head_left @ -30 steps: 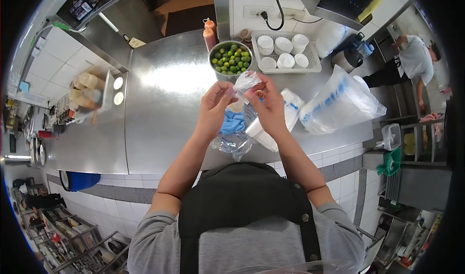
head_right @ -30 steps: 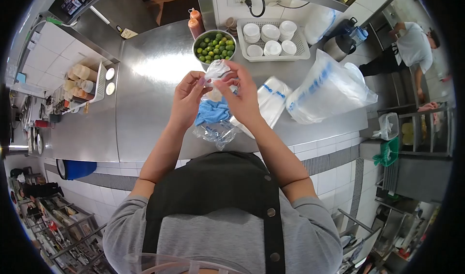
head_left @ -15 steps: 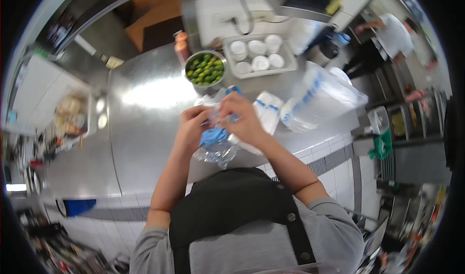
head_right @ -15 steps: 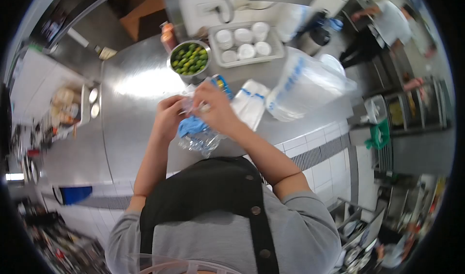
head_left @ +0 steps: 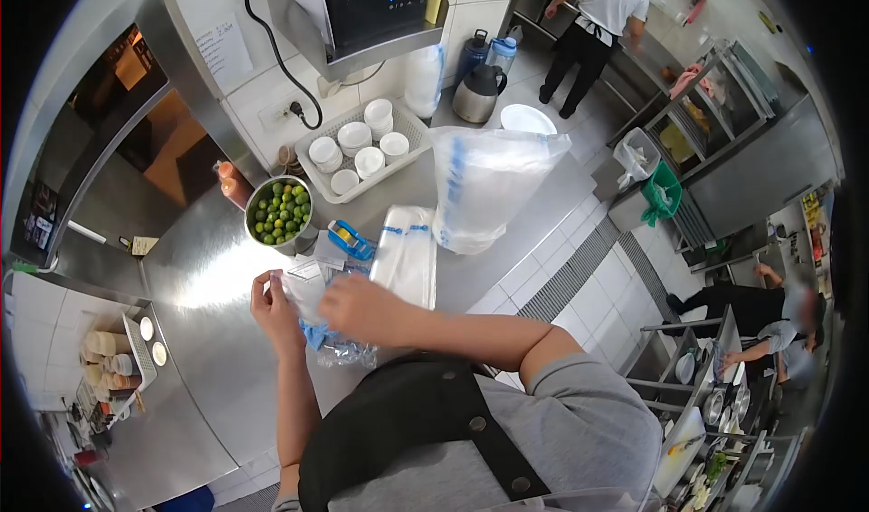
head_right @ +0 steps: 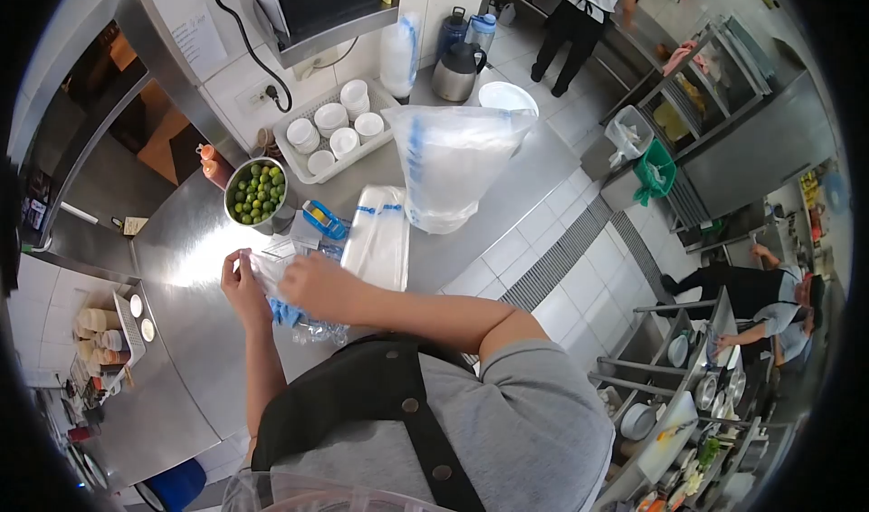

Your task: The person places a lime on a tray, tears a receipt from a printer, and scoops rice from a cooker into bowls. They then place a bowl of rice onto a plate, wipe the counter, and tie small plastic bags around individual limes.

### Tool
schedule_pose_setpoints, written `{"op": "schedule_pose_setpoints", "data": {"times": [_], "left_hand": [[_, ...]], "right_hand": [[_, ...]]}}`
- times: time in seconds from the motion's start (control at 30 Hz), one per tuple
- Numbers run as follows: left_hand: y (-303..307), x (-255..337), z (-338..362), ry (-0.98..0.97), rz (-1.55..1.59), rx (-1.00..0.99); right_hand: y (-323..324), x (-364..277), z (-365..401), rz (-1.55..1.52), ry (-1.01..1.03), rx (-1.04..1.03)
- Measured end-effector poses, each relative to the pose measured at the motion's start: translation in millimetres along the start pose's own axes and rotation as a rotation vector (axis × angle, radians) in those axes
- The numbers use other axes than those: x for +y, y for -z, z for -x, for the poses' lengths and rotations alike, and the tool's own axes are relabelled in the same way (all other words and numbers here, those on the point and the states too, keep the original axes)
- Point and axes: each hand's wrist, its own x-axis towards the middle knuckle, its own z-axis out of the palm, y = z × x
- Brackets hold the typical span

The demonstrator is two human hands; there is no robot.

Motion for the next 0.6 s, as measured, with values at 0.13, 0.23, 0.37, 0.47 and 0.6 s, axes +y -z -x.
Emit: {"op": "schedule_pose_setpoints", "data": {"times": [0.13, 0.23, 0.37, 0.47, 0.6], "left_hand": [[-9, 19, 8, -0.067, -0.122, -0.072], [-23, 28, 21, -0.115, -0.128, -0.115], [-49, 25, 46, -0.337, -0.181, -0.074], [-50, 0, 51, -0.458, -0.240, -0.139], [-56, 15, 72, -0.508, -0.415, -0.298]], "right_hand": [[15, -2, -1, -0.210, -0.184, 0.177], [4, -5, -15, -0.544, -0.264, 0.170], [-35, 33, -28, -0.682, -0.351, -0.117], [-69, 60, -24, -0.691, -0.192, -0.108], [-115, 77, -12, -0.467, -0.105, -0.137]]}}
